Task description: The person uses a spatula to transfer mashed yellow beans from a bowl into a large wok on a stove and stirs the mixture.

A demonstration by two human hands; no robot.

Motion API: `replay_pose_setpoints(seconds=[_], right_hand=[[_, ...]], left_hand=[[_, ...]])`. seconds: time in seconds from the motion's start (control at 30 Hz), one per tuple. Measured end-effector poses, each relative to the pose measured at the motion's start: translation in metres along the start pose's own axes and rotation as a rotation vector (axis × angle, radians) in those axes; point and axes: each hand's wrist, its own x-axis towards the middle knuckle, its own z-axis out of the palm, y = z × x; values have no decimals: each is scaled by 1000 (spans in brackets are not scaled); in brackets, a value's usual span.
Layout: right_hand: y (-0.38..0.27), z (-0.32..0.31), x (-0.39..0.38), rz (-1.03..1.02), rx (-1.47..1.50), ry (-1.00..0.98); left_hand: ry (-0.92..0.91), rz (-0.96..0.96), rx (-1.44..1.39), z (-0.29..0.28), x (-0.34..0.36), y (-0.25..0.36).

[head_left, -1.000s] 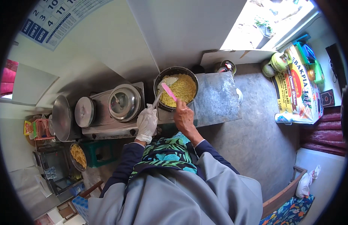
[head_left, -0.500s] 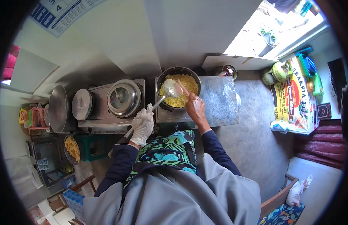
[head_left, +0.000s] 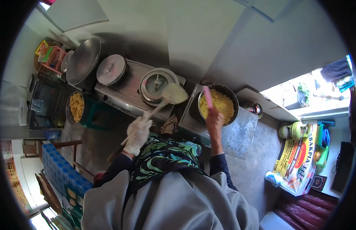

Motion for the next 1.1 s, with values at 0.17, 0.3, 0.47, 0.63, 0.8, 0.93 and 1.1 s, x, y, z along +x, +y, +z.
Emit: replay_pose_setpoints(seconds=[0.17,0.3,0.47,0.63,0.8,0.93,1.1], right_hand=[[-84,146,25,-8,252,-314],[-82,249,54,-24,99,-221],[-92,293,47,-128,-140,-185],[-98,307,46,-153,-229,-164],[-93,285,57,-319,-149,-139],[-103,241,60,-467,-82,-58],[-102,120,45,-245,423,286]], left_hand=[[291,-246,-273,-44,-25,-75],[352,-398,-374,-44,-50,-138],[406,-701,-633,-74,-71,-170],[378,-807,-834,-68,-90,-208],[396,-698,-732,-68,-71,-201],[357,-734,-734,-76,-53,-182],[431,-692,-794,-68,-48,-167]])
